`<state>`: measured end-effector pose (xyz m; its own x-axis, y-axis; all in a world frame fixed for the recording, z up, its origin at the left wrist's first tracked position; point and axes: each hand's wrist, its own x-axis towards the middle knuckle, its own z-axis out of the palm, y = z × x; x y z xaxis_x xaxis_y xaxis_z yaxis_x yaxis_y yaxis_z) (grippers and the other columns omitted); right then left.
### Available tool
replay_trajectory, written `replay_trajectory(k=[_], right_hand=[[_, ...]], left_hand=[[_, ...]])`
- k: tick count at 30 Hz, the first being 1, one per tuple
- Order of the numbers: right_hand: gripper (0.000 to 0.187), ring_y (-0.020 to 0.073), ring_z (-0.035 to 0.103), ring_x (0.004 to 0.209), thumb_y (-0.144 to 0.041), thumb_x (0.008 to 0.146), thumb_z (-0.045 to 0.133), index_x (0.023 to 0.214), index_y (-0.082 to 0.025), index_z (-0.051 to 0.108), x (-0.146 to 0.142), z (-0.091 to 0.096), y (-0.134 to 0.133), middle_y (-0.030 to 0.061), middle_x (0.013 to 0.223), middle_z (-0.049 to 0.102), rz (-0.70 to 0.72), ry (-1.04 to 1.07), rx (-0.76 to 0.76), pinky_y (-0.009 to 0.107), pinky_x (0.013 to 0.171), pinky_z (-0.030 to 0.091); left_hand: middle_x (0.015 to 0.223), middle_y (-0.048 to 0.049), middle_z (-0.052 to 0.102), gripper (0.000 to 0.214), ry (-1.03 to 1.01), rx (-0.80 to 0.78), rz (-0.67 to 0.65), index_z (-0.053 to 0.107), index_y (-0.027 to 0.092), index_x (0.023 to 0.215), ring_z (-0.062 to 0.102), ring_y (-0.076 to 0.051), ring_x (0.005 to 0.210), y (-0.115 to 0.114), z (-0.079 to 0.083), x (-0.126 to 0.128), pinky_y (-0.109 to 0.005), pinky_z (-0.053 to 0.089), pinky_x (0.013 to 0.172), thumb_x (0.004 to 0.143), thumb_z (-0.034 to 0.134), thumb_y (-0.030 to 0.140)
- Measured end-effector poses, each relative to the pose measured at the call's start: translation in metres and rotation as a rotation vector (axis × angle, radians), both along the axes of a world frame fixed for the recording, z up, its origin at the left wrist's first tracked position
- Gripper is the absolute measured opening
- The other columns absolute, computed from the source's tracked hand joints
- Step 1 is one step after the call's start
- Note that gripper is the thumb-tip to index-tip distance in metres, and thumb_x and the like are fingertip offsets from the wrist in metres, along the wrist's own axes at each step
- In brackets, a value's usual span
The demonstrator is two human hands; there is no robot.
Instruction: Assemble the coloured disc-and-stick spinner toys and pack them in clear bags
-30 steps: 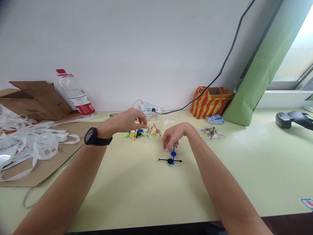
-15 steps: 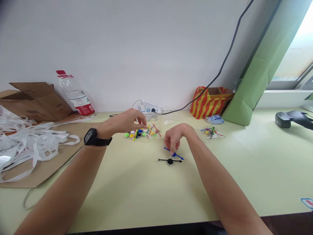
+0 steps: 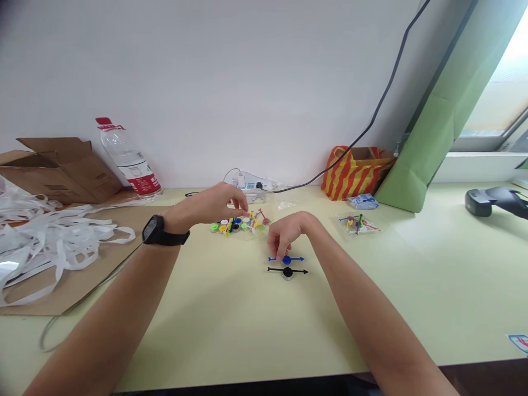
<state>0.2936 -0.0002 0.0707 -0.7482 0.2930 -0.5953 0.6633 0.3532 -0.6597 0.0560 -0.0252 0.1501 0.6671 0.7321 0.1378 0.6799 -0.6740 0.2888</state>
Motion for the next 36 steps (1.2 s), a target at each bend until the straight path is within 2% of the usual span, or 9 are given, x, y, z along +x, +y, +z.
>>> replay_trajectory(k=[6,10,16,22,27,31,36], right_hand=[[0.05,0.0165,0.065,0.078,-0.049,0.059,0.091,0.093,-0.014,0.078,-0.009,-0.005,-0.001,0.0036,0.085,0.075,0.059,-0.036,-0.047,0.025,0.071,0.05],[0.057,0.0168,0.066,0.077,-0.051,0.054,0.094,0.094,-0.015,0.075,-0.013,-0.008,0.0,0.0028,0.083,0.074,0.072,-0.03,-0.092,0.025,0.066,0.05],[0.062,0.0165,0.066,0.075,-0.053,0.056,0.093,0.1,-0.015,0.074,-0.016,-0.007,-0.003,0.0042,0.086,0.075,0.113,-0.022,-0.113,0.025,0.064,0.051],[0.06,0.0138,0.063,0.067,-0.053,0.056,0.093,0.098,-0.014,0.076,-0.024,-0.01,-0.006,0.0023,0.078,0.074,0.133,-0.025,-0.156,0.023,0.059,0.049],[0.056,0.0148,0.066,0.068,-0.053,0.059,0.092,0.094,-0.013,0.075,-0.021,-0.011,-0.004,0.0036,0.08,0.075,0.127,0.028,-0.197,0.024,0.059,0.051],[0.048,0.0139,0.067,0.067,-0.051,0.069,0.087,0.092,-0.012,0.073,-0.007,0.009,-0.008,0.0039,0.079,0.074,0.006,0.2,-0.147,0.025,0.063,0.054],[0.038,0.0115,0.064,0.064,-0.042,0.074,0.087,0.094,-0.014,0.071,0.021,0.054,-0.024,0.0025,0.078,0.072,-0.223,0.559,0.052,0.022,0.058,0.052]], left_hand=[[0.085,-0.0056,0.077,0.021,0.028,0.004,-0.002,0.079,0.021,0.084,0.068,-0.017,0.069,0.0,-0.001,0.001,-0.025,0.046,0.062,0.082,0.063,0.033],[0.086,-0.0057,0.077,0.021,0.024,0.004,0.004,0.08,0.021,0.084,0.068,-0.017,0.069,-0.001,0.0,0.001,-0.025,0.046,0.06,0.081,0.064,0.033],[0.086,-0.0057,0.077,0.02,0.018,0.004,-0.002,0.08,0.021,0.084,0.068,-0.017,0.07,-0.001,0.0,0.001,-0.025,0.047,0.061,0.081,0.064,0.033],[0.087,-0.006,0.077,0.021,0.027,0.009,0.001,0.079,0.02,0.084,0.068,-0.018,0.072,-0.001,0.0,0.001,-0.026,0.047,0.063,0.082,0.063,0.034],[0.086,-0.0056,0.077,0.021,0.019,0.014,-0.018,0.079,0.021,0.084,0.068,-0.018,0.072,0.0,0.0,0.0,-0.026,0.048,0.064,0.082,0.063,0.033],[0.084,-0.005,0.076,0.02,0.01,0.011,-0.035,0.079,0.021,0.085,0.067,-0.017,0.069,0.001,-0.001,0.001,-0.025,0.047,0.062,0.081,0.063,0.032],[0.083,-0.0046,0.076,0.02,-0.005,-0.018,-0.027,0.079,0.02,0.088,0.066,-0.015,0.065,-0.003,0.0,0.003,-0.023,0.044,0.055,0.081,0.063,0.03]])
